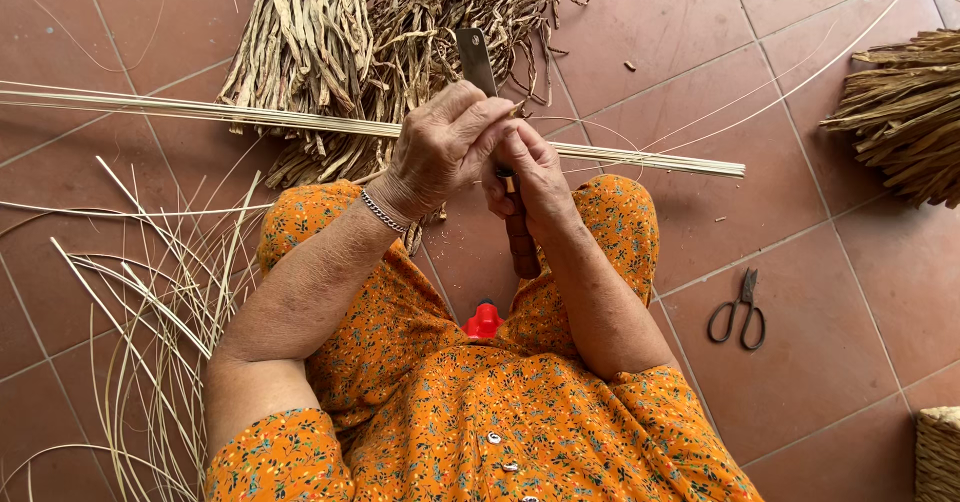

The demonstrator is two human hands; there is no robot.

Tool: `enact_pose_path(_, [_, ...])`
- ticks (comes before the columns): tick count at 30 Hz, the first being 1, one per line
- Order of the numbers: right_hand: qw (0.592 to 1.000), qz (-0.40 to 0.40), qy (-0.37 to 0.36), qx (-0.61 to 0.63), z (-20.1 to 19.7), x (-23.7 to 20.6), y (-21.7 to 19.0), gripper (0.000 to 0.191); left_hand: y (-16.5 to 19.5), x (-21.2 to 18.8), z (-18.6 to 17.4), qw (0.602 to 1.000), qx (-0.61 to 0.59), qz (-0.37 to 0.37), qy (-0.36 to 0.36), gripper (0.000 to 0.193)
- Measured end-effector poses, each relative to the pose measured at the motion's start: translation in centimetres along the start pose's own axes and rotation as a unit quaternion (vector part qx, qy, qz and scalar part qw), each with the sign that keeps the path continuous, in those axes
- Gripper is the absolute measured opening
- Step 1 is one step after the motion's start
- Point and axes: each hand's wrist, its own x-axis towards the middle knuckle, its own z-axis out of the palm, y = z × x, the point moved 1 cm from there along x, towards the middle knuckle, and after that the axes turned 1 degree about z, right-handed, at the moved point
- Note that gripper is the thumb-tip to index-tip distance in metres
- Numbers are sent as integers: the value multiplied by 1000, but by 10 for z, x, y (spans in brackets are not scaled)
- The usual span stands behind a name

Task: The person sits on the floor and uses a machete to split long bamboo stalks into thin, flexible strips. They hold the stalks with one hand and draw the blade along the length to peel off layers, which accumulate on the floor.

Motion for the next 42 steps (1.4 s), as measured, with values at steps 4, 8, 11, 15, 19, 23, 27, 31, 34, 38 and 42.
enact_pose_path(4, [999, 51, 15, 7, 0, 2, -3, 30, -8, -3, 7, 1000, -10, -15, 8, 11])
enact_pose_path(8, [996, 63, -13, 57, -3, 6, -7, 30, -24, -6, 12, 991, -107, -76, 3, 8])
enact_pose_path(11, [995, 72, -12, 66, -12, 11, -10, 33, -37, -12, 13, 917, -316, -236, -62, 2])
enact_pose_path(15, [995, 64, 10, 72, -27, 14, -8, 34, -46, -20, 9, 846, -451, -277, -68, 7])
enact_pose_path(19, [996, 39, 65, 53, -46, 16, -8, 41, -53, -27, 2, 831, -482, -272, -64, 6])
enact_pose_path(23, [991, 30, 113, 70, -65, 20, -10, 35, -63, -36, -14, 847, -455, -268, -66, 6])
enact_pose_path(27, [987, 18, 134, 84, -81, 21, -10, 34, -71, -45, -35, 834, -465, -294, -34, 6])
enact_pose_path(31, [983, -4, 174, 59, -100, 21, -13, 43, -76, -54, -61, 811, -496, -309, 11, 6])
enact_pose_path(34, [975, -15, 203, 93, -118, 21, -19, 44, -82, -61, -80, 808, -493, -319, 42, 6])
enact_pose_path(38, [968, -41, 239, 71, -143, 18, -22, 41, -90, -77, -101, 802, -490, -334, 74, 7])
enact_pose_path(42, [962, -65, 255, 74, -168, 11, -27, 43, -93, -94, -125, 790, -469, -371, 133, 7])
